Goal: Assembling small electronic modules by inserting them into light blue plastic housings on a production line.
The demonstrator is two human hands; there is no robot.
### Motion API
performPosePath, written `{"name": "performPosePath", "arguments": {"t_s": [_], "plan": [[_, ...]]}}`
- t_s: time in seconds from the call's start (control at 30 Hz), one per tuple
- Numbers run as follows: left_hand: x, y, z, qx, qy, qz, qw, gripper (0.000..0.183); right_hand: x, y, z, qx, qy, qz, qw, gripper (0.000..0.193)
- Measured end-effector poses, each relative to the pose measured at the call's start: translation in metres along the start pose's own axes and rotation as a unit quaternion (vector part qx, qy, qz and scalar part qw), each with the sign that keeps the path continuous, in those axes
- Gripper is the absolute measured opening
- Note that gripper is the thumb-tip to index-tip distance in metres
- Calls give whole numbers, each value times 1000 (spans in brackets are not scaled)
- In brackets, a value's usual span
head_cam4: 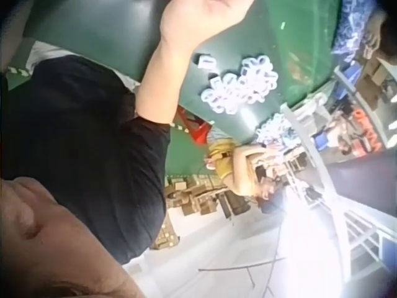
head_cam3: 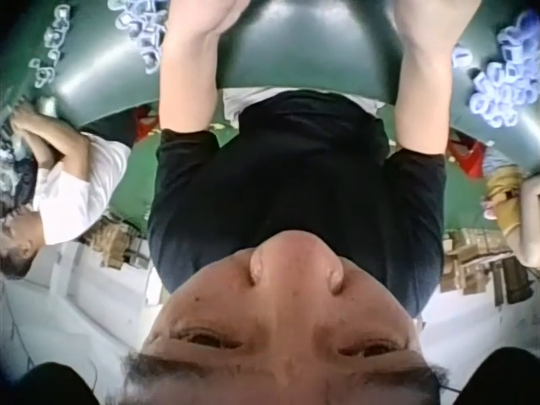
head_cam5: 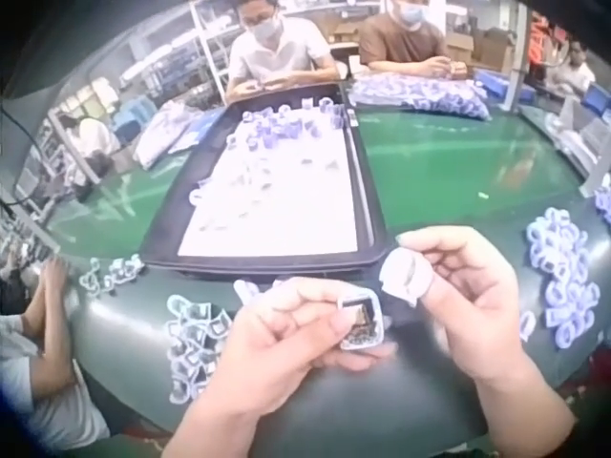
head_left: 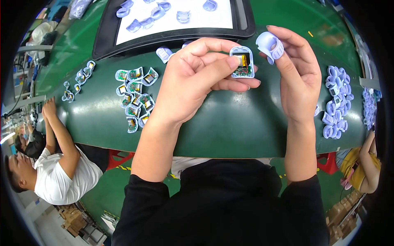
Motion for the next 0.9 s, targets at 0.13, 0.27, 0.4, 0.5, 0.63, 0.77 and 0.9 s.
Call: {"name": "performPosePath", "arguments": {"t_s": [0.13, 0.27, 0.4, 0.5, 0.63, 0.77, 0.9], "plan": [[0, 3, -5, 7, 2, 14, 1000, 32, 0, 2, 4, 5, -11, 1, 1000, 35], [-1, 2, -4, 5, 3, 15, 1000, 35, 0, 2, 6, -8, -14, 2, 1000, 36], [-1, 0, -3, 19, -8, 17, 1000, 34, 1, -1, 6, -39, -19, -24, 999, 36], [0, 0, -4, 20, -4, 18, 1000, 33, 0, 1, 9, -21, -62, -15, 998, 36], [1, 0, -4, 18, 0, 11, 1000, 33, 0, -6, 1, -21, -91, -12, 996, 36], [0, 0, -4, 37, 4, 14, 999, 29, 0, -5, 1, -10, -81, -23, 996, 36], [1, 1, -5, 18, 10, 13, 1000, 29, 0, -6, 4, -2, -26, -42, 999, 36]]}}
Point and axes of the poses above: each hand's wrist, its own x-axis away from the middle knuckle, its own z-axis out of the back of the hand, y = z × x, the point moved 2 cm from there along -x, towards the middle knuckle, and after that the axes turned 15 degrees about x, right-handed, at the moved point
